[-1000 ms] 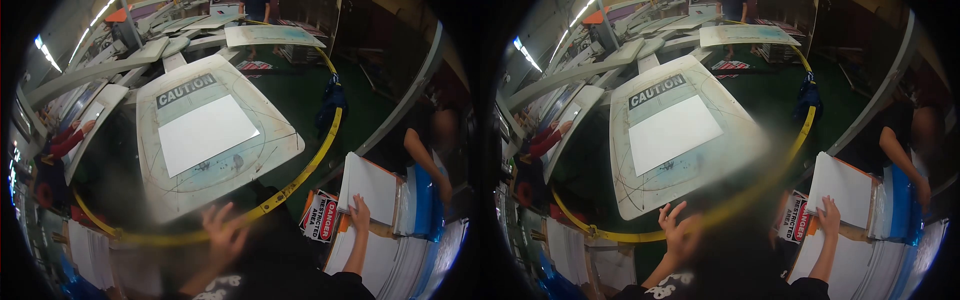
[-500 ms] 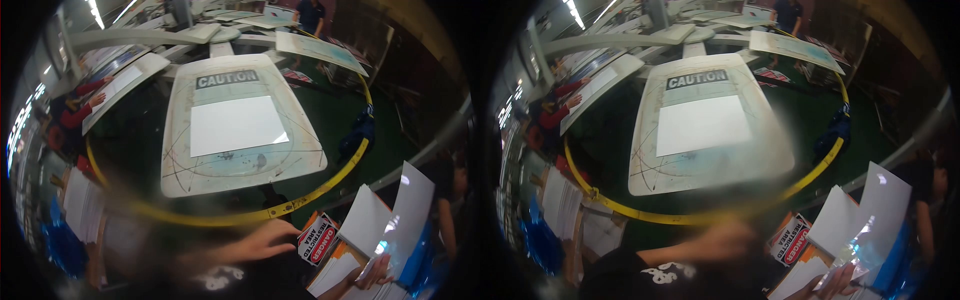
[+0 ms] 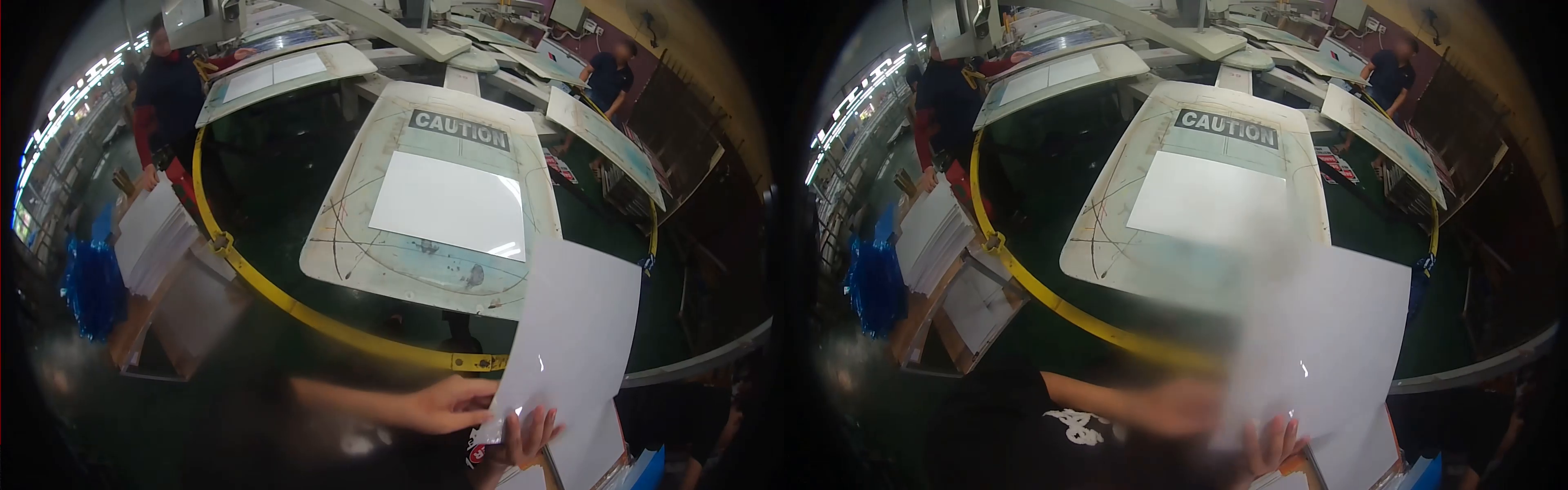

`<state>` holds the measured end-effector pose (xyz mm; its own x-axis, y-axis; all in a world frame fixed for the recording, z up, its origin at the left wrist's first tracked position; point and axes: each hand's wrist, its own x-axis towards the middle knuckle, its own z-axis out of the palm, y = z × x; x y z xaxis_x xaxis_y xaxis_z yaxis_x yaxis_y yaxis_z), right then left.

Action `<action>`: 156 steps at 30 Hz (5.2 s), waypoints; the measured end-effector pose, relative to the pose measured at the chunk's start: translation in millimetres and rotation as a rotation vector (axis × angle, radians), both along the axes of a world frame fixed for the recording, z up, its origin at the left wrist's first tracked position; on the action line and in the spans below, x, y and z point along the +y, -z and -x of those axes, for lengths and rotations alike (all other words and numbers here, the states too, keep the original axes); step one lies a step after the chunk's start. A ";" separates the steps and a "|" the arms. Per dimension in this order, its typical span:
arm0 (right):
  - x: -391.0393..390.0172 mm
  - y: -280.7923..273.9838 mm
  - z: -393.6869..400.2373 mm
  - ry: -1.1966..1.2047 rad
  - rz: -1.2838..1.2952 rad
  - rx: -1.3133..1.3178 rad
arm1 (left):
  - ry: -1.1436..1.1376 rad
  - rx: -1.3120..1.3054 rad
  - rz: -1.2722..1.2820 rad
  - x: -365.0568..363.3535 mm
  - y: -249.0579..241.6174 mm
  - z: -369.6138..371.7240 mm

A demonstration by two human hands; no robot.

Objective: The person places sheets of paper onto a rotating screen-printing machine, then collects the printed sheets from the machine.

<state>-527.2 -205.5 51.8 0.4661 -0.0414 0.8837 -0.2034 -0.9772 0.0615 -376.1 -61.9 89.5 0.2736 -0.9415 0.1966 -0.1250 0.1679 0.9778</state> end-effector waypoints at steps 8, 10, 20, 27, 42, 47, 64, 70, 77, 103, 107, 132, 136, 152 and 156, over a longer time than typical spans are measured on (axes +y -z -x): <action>-61.7 -33.5 18.6 0.127 -0.801 0.235 | 0.073 0.522 -0.204 2.4 -50.0 -36.1; -79.7 -16.6 36.2 0.313 -0.936 0.211 | 0.095 0.705 -0.138 4.8 -47.4 -42.5; -94.4 -3.7 41.9 0.448 -1.454 0.375 | -0.032 0.668 -0.294 41.7 -3.3 -77.0; -96.0 -0.7 19.0 0.490 -1.336 0.183 | -0.147 0.683 -0.159 44.5 4.8 -93.8; -124.8 -0.8 -109.5 0.170 -1.082 0.191 | -0.385 -0.866 -0.375 53.6 12.1 -206.5; -134.1 2.4 -201.6 0.183 -0.802 0.493 | -0.518 -1.094 -0.540 65.4 37.4 -279.0; -129.3 10.2 -301.6 0.270 -0.707 0.540 | -0.633 -1.169 -0.563 70.9 85.2 -366.7; -131.4 12.0 -300.5 0.297 -0.678 0.565 | -0.630 -1.154 -0.509 69.0 89.3 -368.4; -132.5 18.6 -299.2 0.323 -0.659 0.591 | -0.643 -1.161 -0.522 69.1 89.8 -368.2; -133.0 29.2 -306.4 0.304 -0.734 0.613 | -0.840 -1.117 -0.728 59.8 74.9 -338.1; -131.3 31.3 -306.6 0.306 -0.741 0.602 | -0.814 -1.084 -0.795 57.0 68.7 -335.8; -146.5 22.1 -222.5 -0.162 -0.851 0.609 | -0.679 -1.196 -1.097 20.3 30.0 -322.2; -163.6 29.6 -94.3 0.202 -0.436 0.582 | -0.730 -0.964 -0.414 45.8 30.6 -263.5; -139.3 69.7 118.9 0.659 -0.957 0.909 | -0.200 -0.660 -0.237 28.6 6.4 -126.8; -130.7 65.1 120.6 0.586 -1.038 0.672 | -0.181 -0.680 -0.230 27.6 1.6 -119.1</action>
<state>-647.8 -336.1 -13.4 0.4735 -0.8786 -0.0619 -0.8217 -0.4154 -0.3902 -257.1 -34.3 88.0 0.3163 -0.9311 0.1815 -0.7219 -0.1121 0.6828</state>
